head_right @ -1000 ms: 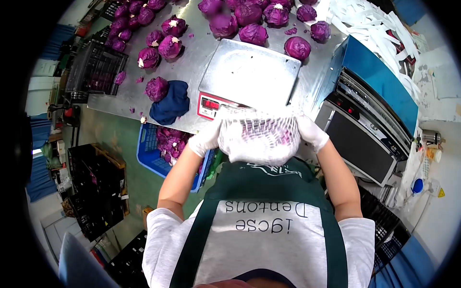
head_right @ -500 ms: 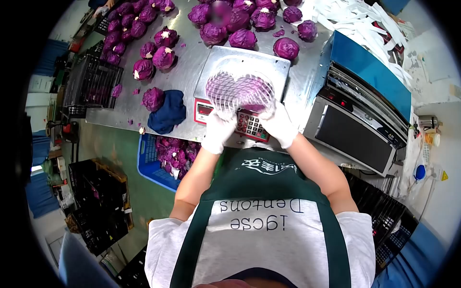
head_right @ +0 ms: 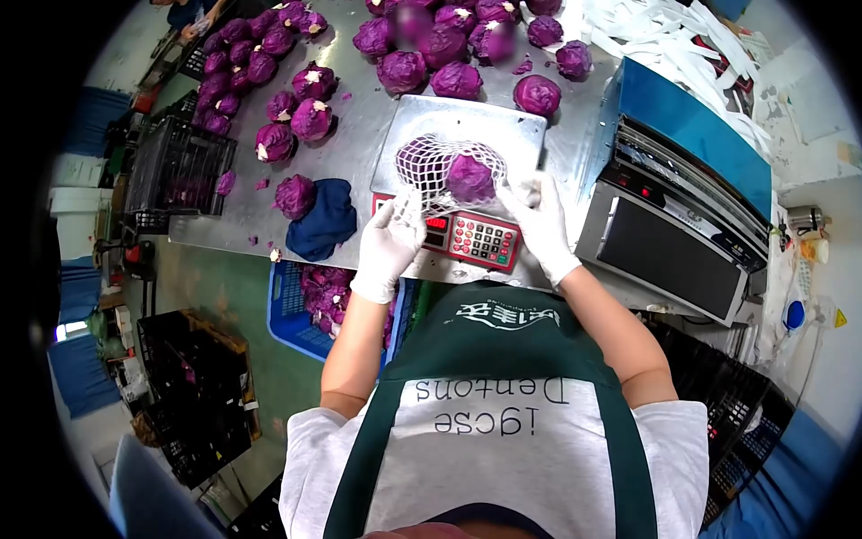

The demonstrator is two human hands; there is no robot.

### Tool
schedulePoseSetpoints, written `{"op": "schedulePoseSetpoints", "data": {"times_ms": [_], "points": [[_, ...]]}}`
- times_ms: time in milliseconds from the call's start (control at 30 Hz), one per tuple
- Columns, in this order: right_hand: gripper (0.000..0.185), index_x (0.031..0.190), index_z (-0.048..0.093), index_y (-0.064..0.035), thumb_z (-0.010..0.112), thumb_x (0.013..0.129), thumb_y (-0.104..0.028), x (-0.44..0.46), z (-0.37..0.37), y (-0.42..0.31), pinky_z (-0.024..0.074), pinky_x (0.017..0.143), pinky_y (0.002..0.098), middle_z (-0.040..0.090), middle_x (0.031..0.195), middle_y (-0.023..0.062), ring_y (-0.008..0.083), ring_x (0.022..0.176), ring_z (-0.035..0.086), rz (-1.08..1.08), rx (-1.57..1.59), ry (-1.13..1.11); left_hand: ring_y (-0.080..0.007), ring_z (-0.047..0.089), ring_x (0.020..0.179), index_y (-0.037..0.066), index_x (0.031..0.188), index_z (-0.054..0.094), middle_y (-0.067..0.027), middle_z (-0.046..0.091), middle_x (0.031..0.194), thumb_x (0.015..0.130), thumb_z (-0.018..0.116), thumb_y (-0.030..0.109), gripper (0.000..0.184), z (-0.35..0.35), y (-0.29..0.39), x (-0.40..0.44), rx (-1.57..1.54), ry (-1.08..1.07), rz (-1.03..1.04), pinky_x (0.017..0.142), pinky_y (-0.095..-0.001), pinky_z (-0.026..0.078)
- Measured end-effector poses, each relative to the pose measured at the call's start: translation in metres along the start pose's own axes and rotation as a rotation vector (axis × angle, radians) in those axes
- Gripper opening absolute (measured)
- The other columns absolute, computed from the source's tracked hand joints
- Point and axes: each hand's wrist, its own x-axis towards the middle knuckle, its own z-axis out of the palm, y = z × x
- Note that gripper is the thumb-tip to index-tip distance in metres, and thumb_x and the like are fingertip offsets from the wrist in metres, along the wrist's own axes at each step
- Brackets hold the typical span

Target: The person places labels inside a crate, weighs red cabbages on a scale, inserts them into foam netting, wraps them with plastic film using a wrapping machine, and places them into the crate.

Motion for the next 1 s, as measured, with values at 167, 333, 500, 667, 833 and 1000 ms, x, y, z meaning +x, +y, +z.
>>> {"op": "schedulePoseSetpoints", "data": {"times_ms": [167, 333, 500, 667, 833, 1000], "points": [[0.051, 0.121, 0.057, -0.0022, 0.079, 0.077, -0.018, 0.021, 0.015, -0.018, 0.0476, 0.085, 0.0293, 0.054, 0.117, 0.0096, 0.0173, 0.096, 0.058, -0.132, -0.112, -0.052, -0.0258, 0.047, 0.125, 0.007, 0.110, 0.060, -0.0095, 0.056, 0.130, 0.094, 0.053, 0.027, 0.027, 0.011, -0.011, -0.008, -0.049, 0.021, 0.006, 0.101, -0.0420, 0.039], [0.019, 0.103, 0.066, -0.0024, 0.061, 0.093, -0.017, 0.042, -0.009, -0.012, 0.0508, 0.084, 0.0299, 0.066, 0.101, 0.0067, 0.0164, 0.091, 0.064, 0.286, 0.420, -0.113, -0.0293, 0.039, 0.134, 0.009, 0.114, 0.059, -0.0116, 0.047, 0.140, 0.096, 0.052, 0.029, 0.028, 0.018, -0.012, -0.012, -0.163, -0.077, 0.085, 0.110, -0.0490, 0.031], [0.030, 0.109, 0.062, -0.0015, 0.051, 0.098, -0.027, 0.048, -0.032, -0.016, 0.0457, 0.099, 0.0448, 0.063, 0.114, 0.0133, 0.0270, 0.115, 0.056, 0.536, 1.117, -0.252, -0.0335, 0.033, 0.138, 0.017, 0.119, 0.060, -0.0137, 0.039, 0.148, 0.098, 0.048, 0.034, 0.029, 0.011, -0.024, -0.002, 0.021, -0.140, 0.131, 0.113, -0.0568, 0.023], [0.064, 0.136, 0.048, -0.0061, 0.074, 0.078, -0.015, 0.028, 0.004, -0.008, 0.0314, 0.112, 0.0378, 0.041, 0.145, 0.0181, 0.0287, 0.135, 0.038, -0.199, 0.027, -0.277, -0.0347, 0.036, 0.135, 0.013, 0.118, 0.061, -0.0177, 0.042, 0.144, 0.099, 0.046, 0.034, 0.031, 0.031, -0.025, -0.015, -0.053, -0.244, 0.074, 0.111, -0.0537, 0.030], [0.061, 0.125, 0.051, -0.0084, 0.079, 0.072, -0.013, 0.030, 0.014, -0.010, 0.0372, 0.106, 0.0351, 0.046, 0.130, 0.0136, 0.0260, 0.124, 0.045, -0.209, -0.204, -0.139, -0.0093, 0.052, 0.054, -0.002, 0.094, 0.064, -0.0029, 0.063, 0.067, 0.098, 0.050, 0.035, 0.040, 0.007, 0.033, -0.006, 0.935, 0.103, 0.586, 0.054, -0.0238, 0.042], [0.071, 0.127, 0.046, -0.0059, 0.082, 0.068, -0.022, 0.037, 0.026, -0.010, 0.0351, 0.108, 0.0383, 0.044, 0.131, 0.0196, 0.0333, 0.124, 0.044, -0.112, -0.049, -0.205, -0.0180, 0.057, 0.097, -0.003, 0.125, 0.049, -0.0135, 0.057, 0.114, 0.086, 0.072, 0.021, 0.051, 0.016, 0.045, 0.073, 1.327, 0.195, 0.752, 0.087, -0.0294, 0.047]]}}
